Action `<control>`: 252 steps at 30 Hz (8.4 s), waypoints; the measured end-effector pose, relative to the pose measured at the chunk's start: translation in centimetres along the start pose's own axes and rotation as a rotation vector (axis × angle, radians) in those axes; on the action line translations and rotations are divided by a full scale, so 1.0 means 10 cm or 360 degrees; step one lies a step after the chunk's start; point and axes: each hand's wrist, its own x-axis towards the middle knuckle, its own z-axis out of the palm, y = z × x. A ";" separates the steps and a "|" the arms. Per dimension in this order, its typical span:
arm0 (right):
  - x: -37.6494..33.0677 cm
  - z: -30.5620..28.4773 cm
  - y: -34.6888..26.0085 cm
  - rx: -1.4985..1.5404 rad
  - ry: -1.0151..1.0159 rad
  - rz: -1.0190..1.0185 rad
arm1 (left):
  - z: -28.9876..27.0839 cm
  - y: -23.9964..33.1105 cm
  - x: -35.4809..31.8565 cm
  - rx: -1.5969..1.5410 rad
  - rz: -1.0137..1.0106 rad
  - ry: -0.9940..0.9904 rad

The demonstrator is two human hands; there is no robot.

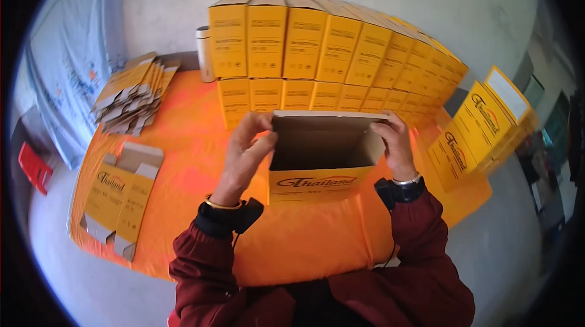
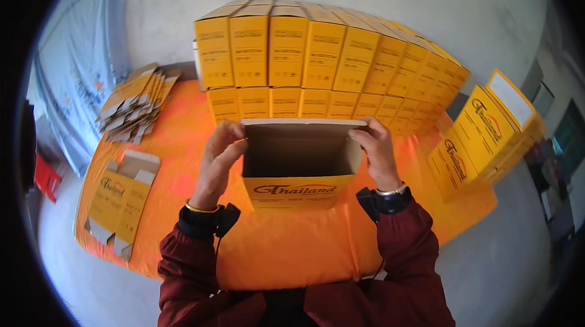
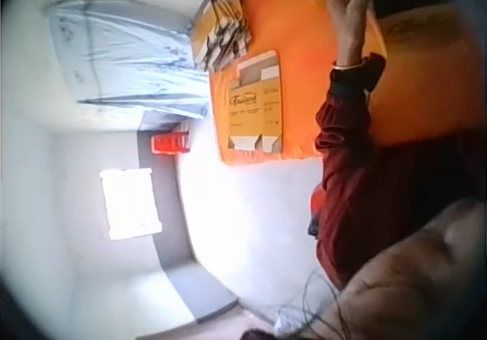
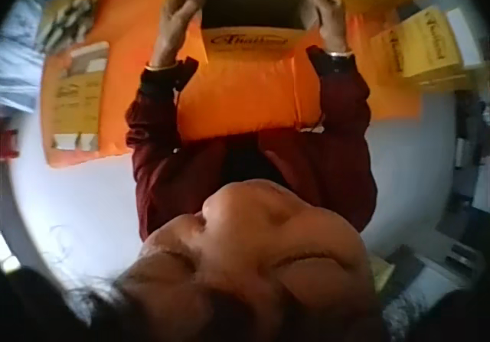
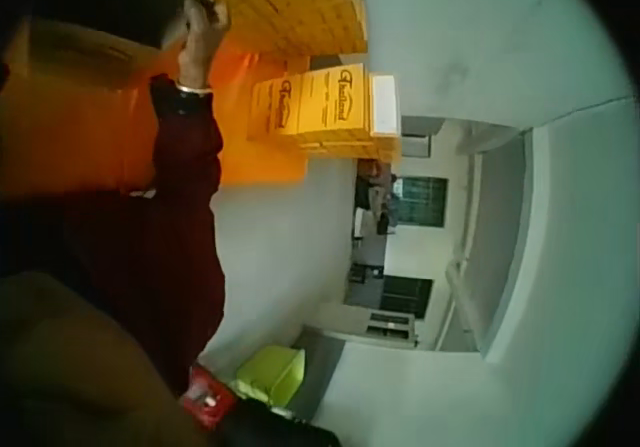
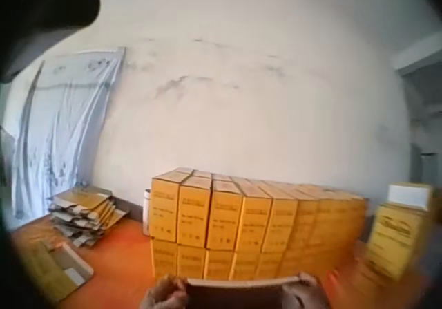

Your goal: The recorder is folding and assembling small yellow cardboard boxes on a table.

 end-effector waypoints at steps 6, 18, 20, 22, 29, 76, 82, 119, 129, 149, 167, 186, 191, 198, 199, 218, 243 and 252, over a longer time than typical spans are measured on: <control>0.00 -0.06 -0.13 -0.0301 -0.0093 0.0079 | -0.02 0.09 -0.02 0.0128 -0.0034 -0.0009; -0.04 -0.12 -0.19 0.0247 -0.0469 0.0498 | -0.06 0.21 -0.08 0.0268 0.0001 -0.0183; 0.00 -0.05 -0.23 -0.0339 -0.0467 0.0270 | -0.06 0.24 -0.09 0.0189 -0.0168 -0.0228; 0.04 -0.01 -0.22 -0.0627 -0.0463 0.0160 | -0.03 0.23 -0.08 0.0156 -0.0257 -0.0251; -0.02 -0.13 -0.09 0.0165 -0.0634 0.0305 | -0.04 -0.04 -0.04 0.0429 0.0171 -0.0279; -0.42 0.04 0.11 -0.0327 -0.0656 -0.0511 | -0.08 0.07 0.02 0.0721 0.0184 -0.0457; -0.42 -0.07 0.15 -0.0476 -0.0700 -0.0594 | -0.09 0.04 0.07 0.0782 0.0284 -0.0566; -1.29 -2.15 0.28 -0.1115 0.1308 -0.0203 | -0.08 -0.30 -0.11 0.1253 -0.0191 -0.1320; -1.19 -2.36 0.44 -0.1173 0.1432 -0.0181 | -0.04 -0.37 -0.16 0.1234 -0.0368 -0.1459; -1.27 -2.41 0.79 -0.1303 0.1349 0.0103 | -0.01 -0.50 -0.18 0.1257 -0.0388 -0.1579; -1.29 -2.39 0.71 -0.1533 0.1457 0.0266 | -0.08 -0.50 -0.19 0.1271 -0.0402 -0.1558; -1.04 -1.21 0.32 -0.0951 0.0686 -0.0412 | -3.30 0.48 -1.98 0.3141 -0.0488 0.0314; -0.94 -1.01 0.47 -0.0528 0.0367 -0.0201 | -2.75 0.53 -2.04 0.2813 -0.0786 0.0134; -0.65 -0.93 0.61 -0.0564 -0.0031 -0.0090 | -2.39 0.64 -2.06 0.2725 -0.1387 0.0755; -0.65 -0.90 0.62 -0.0570 -0.0041 -0.0090 | -2.37 0.64 -2.06 0.2715 -0.1395 0.0760; -0.71 -0.76 0.67 -0.0586 -0.0331 0.0032 | -2.36 0.35 -2.09 0.2338 -0.0367 0.1204; -1.06 0.17 0.70 -0.0727 -0.1239 0.0017 | -1.03 0.39 -2.49 0.2116 -0.0408 0.0202; -1.03 0.46 0.75 -0.0694 -0.1434 0.0315 | -0.60 0.40 -2.55 0.2081 -0.0207 -0.0147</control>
